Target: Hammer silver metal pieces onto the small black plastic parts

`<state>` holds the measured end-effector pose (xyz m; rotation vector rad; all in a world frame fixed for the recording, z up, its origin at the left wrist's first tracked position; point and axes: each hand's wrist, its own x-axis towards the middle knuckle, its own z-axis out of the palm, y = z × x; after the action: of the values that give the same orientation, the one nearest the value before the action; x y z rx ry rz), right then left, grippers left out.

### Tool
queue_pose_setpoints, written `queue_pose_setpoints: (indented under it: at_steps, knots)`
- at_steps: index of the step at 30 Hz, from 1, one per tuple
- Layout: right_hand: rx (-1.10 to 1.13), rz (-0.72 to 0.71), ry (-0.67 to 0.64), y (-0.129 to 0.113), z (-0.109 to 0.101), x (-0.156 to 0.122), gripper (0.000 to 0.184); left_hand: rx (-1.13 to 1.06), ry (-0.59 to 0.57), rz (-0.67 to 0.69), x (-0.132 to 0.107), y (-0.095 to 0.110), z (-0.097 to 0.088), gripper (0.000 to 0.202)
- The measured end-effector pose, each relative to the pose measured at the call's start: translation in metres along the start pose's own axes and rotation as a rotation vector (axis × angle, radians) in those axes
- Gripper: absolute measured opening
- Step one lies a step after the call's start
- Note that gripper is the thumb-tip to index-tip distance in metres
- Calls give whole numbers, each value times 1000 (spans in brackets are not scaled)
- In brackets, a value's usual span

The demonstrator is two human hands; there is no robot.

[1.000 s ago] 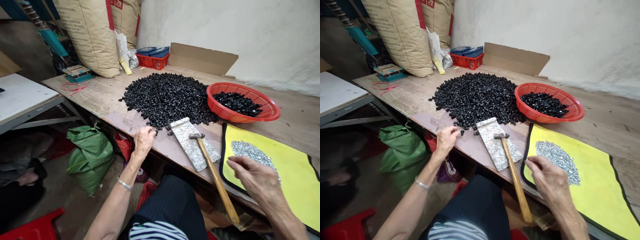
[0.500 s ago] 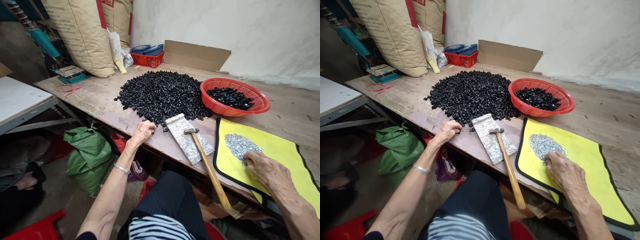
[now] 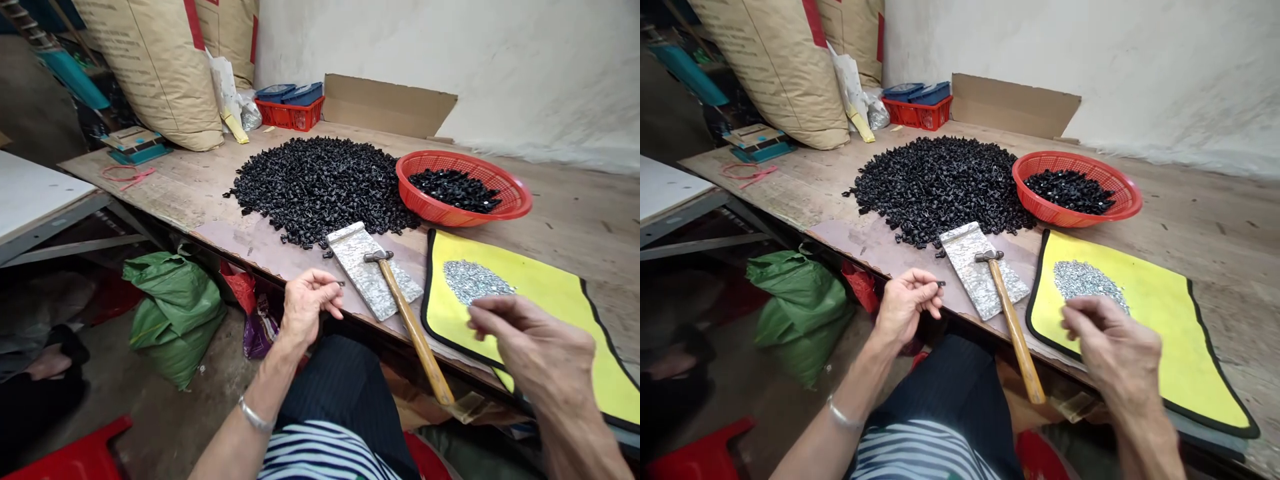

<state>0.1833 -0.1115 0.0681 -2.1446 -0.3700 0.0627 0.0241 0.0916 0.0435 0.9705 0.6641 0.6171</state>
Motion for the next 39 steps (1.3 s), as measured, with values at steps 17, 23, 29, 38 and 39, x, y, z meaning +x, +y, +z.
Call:
queue_pose_setpoints:
  at_steps: [17,23,29,38,39]
  knots:
    - [621,51,-459,-31,76,-67,10,-95,5,-129,-51,-20,23,15]
    - [556,-17,-464,-28,74,-67,8,-36,36,-132,-49,-23,24,16]
    - [484,-100,-466,-31,72,-64,10,-6,42,-130,-48,-24,25,15]
    - [617,200,-530,-32,75,-59,11,4,32,-142,-50,-29,22,10]
    - [645,246,-545,-33,76,-58,12,2,29,-142,-50,-30,22,10]
